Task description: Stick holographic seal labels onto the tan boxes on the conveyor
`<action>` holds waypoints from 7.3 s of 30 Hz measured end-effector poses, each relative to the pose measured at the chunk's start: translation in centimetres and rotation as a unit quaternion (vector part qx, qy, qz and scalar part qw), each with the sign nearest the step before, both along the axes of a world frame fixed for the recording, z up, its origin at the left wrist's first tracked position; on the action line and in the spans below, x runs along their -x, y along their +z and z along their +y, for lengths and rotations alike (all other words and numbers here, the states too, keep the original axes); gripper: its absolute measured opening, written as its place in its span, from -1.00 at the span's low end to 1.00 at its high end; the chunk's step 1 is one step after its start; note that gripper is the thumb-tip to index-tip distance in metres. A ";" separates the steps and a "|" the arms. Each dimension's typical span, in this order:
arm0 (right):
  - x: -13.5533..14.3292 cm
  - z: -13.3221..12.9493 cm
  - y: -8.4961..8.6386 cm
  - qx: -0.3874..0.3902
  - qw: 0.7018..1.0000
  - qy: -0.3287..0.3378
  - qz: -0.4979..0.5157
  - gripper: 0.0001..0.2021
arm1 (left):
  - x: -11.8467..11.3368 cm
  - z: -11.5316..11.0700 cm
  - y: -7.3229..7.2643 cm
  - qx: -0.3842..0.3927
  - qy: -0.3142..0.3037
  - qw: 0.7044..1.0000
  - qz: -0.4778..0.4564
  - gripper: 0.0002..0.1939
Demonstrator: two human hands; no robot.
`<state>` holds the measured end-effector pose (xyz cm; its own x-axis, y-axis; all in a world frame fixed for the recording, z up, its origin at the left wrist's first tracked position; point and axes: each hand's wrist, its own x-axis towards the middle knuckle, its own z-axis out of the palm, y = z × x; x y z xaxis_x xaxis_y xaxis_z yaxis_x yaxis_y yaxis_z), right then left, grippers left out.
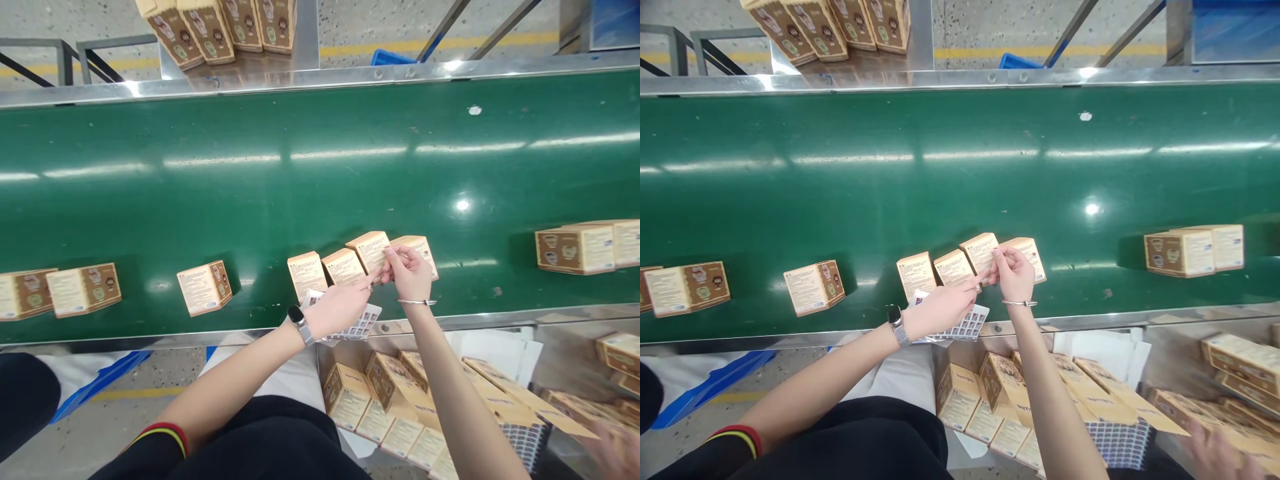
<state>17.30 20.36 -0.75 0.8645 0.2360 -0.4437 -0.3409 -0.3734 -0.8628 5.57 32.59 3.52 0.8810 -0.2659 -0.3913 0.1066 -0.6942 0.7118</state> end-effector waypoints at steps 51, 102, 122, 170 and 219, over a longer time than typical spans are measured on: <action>6.7 -0.1 7.6 0.014 0.779 0.468 -0.416 -0.88 | 5.2 4.9 5.3 0.093 0.186 0.966 0.151 -0.84; -0.9 -1.2 -3.9 0.062 0.964 -0.055 -0.252 -0.50 | -1.7 -1.6 0.1 -0.044 -0.032 0.999 0.004 -0.82; 0.2 -3.5 -0.4 0.222 0.665 0.543 -0.463 0.03 | 8.9 1.4 1.1 0.172 0.113 0.959 0.196 -0.93; 5.0 -2.4 0.2 -0.005 0.995 -0.059 -0.074 -0.72 | 3.0 3.0 2.4 0.050 0.019 0.996 0.072 -0.82; 6.7 3.4 2.6 0.077 0.823 0.460 -0.324 -0.47 | 7.1 6.0 4.1 0.104 0.204 0.956 0.183 -0.90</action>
<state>10.56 23.72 1.83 0.4179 0.9073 -0.0458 0.6607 -0.3382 -0.6702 -1.51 38.55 7.60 0.7415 -0.0341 -0.6701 0.6076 -0.3895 0.6922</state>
